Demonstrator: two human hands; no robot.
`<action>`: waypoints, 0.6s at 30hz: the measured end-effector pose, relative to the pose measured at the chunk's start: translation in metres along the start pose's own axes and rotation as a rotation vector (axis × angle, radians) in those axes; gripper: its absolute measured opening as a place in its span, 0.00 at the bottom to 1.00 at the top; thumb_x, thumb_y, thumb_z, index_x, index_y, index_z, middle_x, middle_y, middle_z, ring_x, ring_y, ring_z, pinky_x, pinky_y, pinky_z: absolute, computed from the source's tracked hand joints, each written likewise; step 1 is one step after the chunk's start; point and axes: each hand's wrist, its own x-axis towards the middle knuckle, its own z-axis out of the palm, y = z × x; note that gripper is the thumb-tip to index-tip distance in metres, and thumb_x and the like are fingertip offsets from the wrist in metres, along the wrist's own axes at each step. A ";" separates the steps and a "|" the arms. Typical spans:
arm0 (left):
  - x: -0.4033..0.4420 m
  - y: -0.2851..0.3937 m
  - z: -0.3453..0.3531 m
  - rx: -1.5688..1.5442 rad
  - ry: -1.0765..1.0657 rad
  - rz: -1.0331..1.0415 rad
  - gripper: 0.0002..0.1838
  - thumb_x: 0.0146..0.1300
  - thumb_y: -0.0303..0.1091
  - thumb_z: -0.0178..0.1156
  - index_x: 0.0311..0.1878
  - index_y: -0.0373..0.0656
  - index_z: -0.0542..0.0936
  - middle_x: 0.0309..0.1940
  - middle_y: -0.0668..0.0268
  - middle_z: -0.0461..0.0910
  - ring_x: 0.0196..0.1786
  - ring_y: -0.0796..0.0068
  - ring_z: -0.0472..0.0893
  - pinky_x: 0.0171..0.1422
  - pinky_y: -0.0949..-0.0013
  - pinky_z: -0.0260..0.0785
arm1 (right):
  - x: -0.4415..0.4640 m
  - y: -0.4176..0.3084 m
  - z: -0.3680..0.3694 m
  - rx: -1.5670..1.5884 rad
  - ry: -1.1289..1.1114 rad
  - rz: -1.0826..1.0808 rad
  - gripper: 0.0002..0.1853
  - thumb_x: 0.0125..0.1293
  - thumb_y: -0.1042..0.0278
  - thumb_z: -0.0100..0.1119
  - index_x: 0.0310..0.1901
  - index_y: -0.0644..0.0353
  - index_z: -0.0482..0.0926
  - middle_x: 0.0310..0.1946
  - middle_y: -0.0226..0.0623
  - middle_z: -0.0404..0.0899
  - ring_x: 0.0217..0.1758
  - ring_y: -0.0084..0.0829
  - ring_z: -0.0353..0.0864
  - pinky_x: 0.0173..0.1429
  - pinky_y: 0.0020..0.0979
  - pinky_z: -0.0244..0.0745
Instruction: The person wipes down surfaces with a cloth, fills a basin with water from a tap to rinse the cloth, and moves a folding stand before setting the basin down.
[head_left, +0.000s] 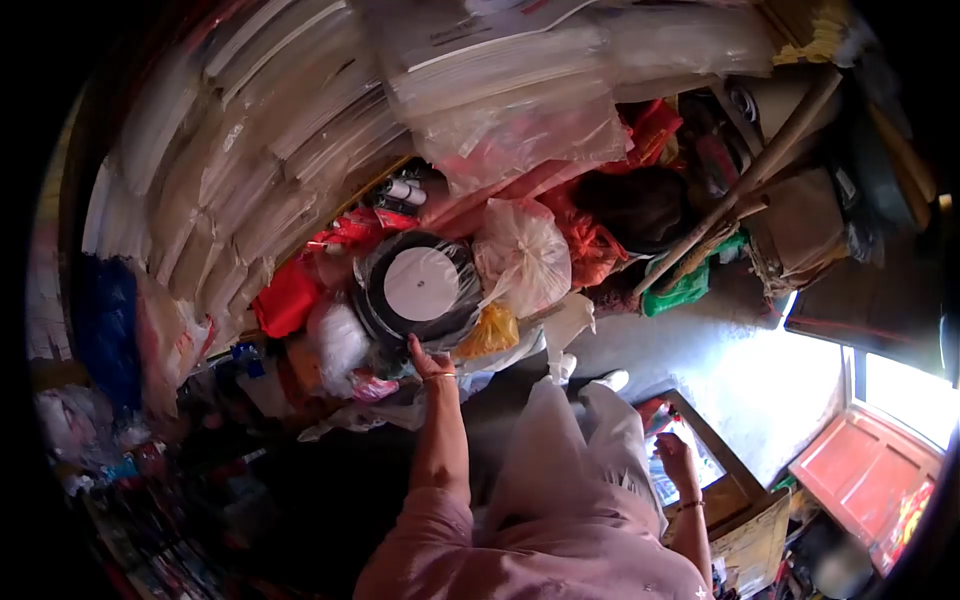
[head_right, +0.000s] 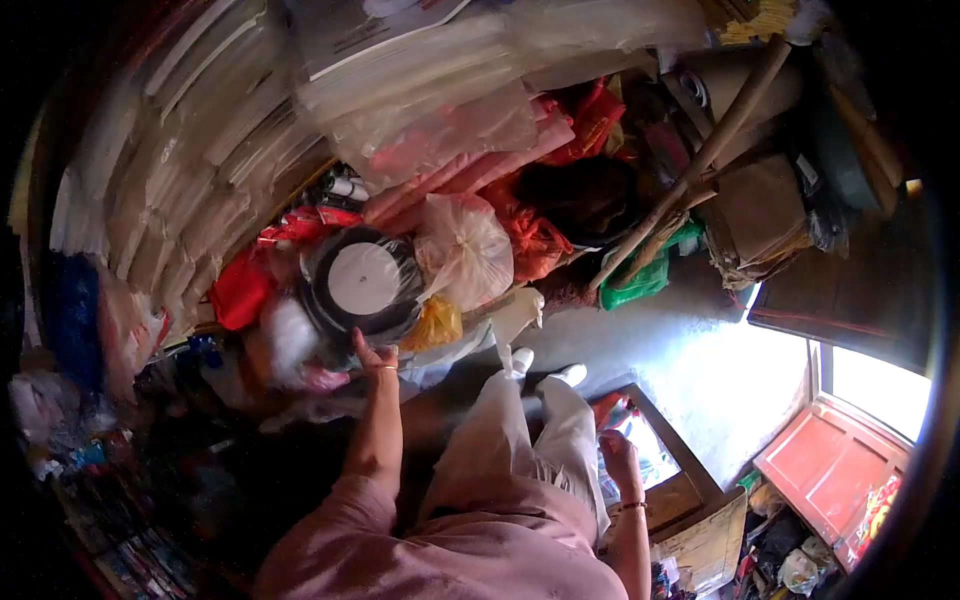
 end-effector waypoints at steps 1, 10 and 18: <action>0.000 -0.001 0.000 0.119 0.135 0.004 0.32 0.46 0.52 0.62 0.52 0.43 0.70 0.52 0.65 0.72 0.53 0.67 0.70 0.58 0.60 0.58 | 0.001 -0.003 0.001 -0.012 -0.020 -0.006 0.10 0.61 0.71 0.49 0.41 0.67 0.73 0.30 0.42 0.78 0.33 0.29 0.79 0.36 0.27 0.74; -0.053 0.048 0.010 -0.263 -0.414 -0.230 0.23 0.57 0.41 0.54 0.54 0.40 0.70 0.53 0.60 0.71 0.55 0.60 0.71 0.62 0.53 0.59 | 0.055 -0.052 0.025 -0.242 -0.202 -0.376 0.09 0.60 0.73 0.51 0.41 0.66 0.73 0.33 0.38 0.77 0.35 0.25 0.78 0.36 0.26 0.74; -0.129 0.110 -0.045 -0.373 -0.476 -0.031 0.22 0.60 0.41 0.48 0.55 0.37 0.68 0.56 0.56 0.67 0.58 0.58 0.66 0.64 0.51 0.53 | 0.160 -0.104 0.189 0.813 -0.954 -0.138 0.18 0.65 0.65 0.45 0.56 0.57 0.61 0.43 0.34 0.72 0.49 0.30 0.73 0.47 0.37 0.72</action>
